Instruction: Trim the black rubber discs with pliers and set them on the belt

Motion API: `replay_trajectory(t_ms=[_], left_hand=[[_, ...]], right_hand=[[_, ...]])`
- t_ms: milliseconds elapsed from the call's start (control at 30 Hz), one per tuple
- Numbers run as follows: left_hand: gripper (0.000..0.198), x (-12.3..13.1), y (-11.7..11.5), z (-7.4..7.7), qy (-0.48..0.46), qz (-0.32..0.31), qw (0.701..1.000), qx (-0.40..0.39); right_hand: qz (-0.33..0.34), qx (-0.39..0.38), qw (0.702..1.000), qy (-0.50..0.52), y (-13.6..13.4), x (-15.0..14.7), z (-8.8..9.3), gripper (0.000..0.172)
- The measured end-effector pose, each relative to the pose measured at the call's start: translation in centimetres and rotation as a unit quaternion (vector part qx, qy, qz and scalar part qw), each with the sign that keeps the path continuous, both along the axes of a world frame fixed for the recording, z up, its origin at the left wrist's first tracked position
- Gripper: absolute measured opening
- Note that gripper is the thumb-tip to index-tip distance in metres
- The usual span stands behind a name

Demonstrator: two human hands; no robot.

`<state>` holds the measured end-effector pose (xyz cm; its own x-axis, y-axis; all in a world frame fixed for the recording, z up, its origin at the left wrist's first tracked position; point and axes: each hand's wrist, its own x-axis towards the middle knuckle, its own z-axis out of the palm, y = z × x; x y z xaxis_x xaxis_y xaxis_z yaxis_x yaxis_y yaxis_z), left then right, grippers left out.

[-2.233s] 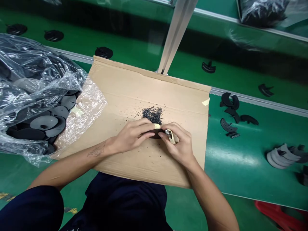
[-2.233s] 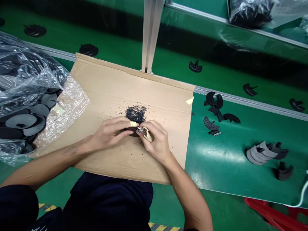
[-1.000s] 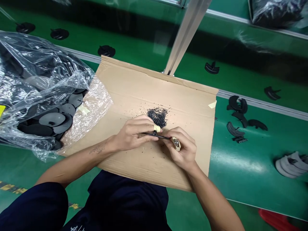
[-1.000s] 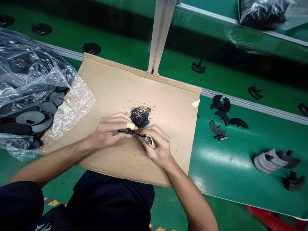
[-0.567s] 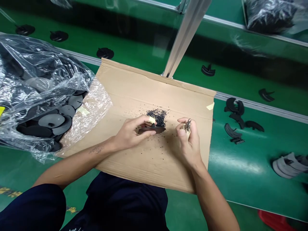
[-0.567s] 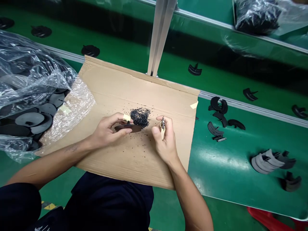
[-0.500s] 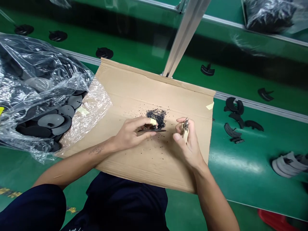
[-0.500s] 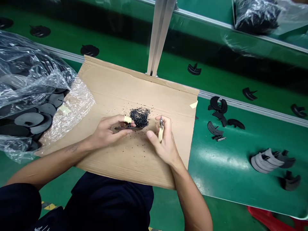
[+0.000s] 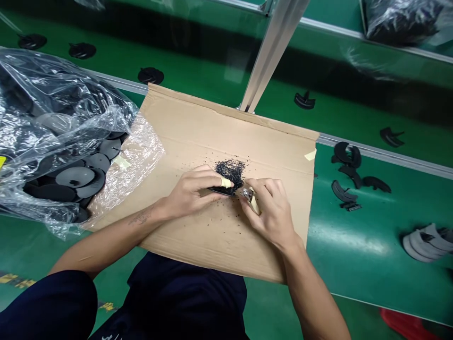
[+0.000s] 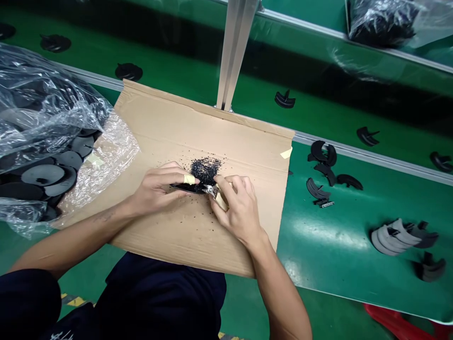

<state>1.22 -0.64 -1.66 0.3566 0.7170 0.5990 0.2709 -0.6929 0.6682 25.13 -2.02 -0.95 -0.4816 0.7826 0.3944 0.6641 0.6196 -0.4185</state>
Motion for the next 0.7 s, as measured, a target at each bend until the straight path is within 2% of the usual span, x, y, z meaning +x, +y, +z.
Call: replay_trajectory(t_ms=[267, 700], left_hand=[[0.010, 0.00, -0.12, 0.34, 0.016, -0.031, 0.999, -0.008], [0.009, -0.03, 0.08, -0.42, -0.002, -0.051, 0.999, 0.011]], right_hand=[[0.021, -0.001, 1.000, 0.000, -0.24, -0.04, 0.17, 0.026], [0.020, -0.013, 0.999, -0.033, -0.58, 0.52, 0.68, 0.033]])
